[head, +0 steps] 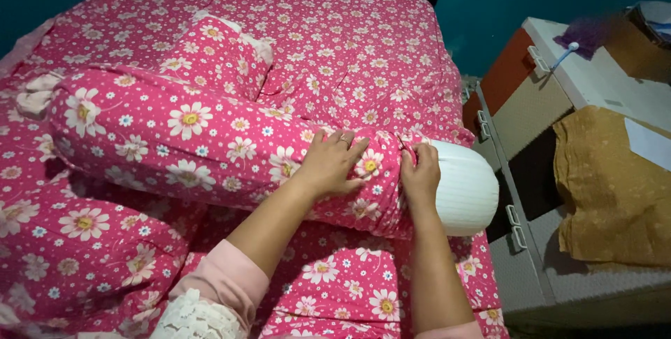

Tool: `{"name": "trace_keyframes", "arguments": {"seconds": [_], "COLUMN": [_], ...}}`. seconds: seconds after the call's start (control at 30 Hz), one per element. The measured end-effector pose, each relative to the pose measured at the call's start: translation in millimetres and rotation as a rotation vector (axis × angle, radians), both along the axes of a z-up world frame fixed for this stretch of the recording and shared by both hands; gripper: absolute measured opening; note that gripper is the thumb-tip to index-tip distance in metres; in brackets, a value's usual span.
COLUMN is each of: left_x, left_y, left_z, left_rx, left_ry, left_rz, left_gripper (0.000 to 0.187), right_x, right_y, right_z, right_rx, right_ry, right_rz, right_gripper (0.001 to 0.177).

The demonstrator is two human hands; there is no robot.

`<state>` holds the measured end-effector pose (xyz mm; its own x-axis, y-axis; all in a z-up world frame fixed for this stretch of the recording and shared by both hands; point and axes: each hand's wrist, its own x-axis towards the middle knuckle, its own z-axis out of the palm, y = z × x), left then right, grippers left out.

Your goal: The recorder is putting a pink floral patterned case onto a white bolster on a bed.

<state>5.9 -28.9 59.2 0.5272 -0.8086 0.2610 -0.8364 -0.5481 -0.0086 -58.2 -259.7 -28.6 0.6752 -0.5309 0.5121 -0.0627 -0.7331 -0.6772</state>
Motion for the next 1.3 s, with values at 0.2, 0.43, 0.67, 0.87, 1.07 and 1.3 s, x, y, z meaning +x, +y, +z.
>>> {"name": "trace_keyframes", "arguments": {"seconds": [0.2,0.43,0.67,0.87,1.07,1.3], "left_x": [15,20,24,23,21,15], "left_y": [-11,-8,-3,-2,-3,-3], "left_z": [-33,-48,-80,-83,-81,-77], "left_rx": [0.126,0.154,0.032,-0.007,-0.014,-0.015], "left_ry": [0.015,0.191,0.234,0.246,0.247,0.258], "left_rz": [0.130,0.171,0.186,0.186,0.187,0.201], "left_gripper": [0.088,0.089,0.081,0.080,0.081,0.082], "right_x": [14,17,-4,-64,-69,-48], "right_y": [-9,-33,-21,19,54,62], "right_z": [-21,-46,-12,27,29,1], "right_rx": [-0.080,0.076,0.144,0.030,-0.212,-0.461], "right_ry": [0.031,0.013,-0.060,0.191,0.616,0.492], "right_rz": [-0.022,-0.032,0.111,-0.067,-0.122,-0.097], "right_gripper": [0.021,0.021,0.018,0.023,0.044,0.032]}}
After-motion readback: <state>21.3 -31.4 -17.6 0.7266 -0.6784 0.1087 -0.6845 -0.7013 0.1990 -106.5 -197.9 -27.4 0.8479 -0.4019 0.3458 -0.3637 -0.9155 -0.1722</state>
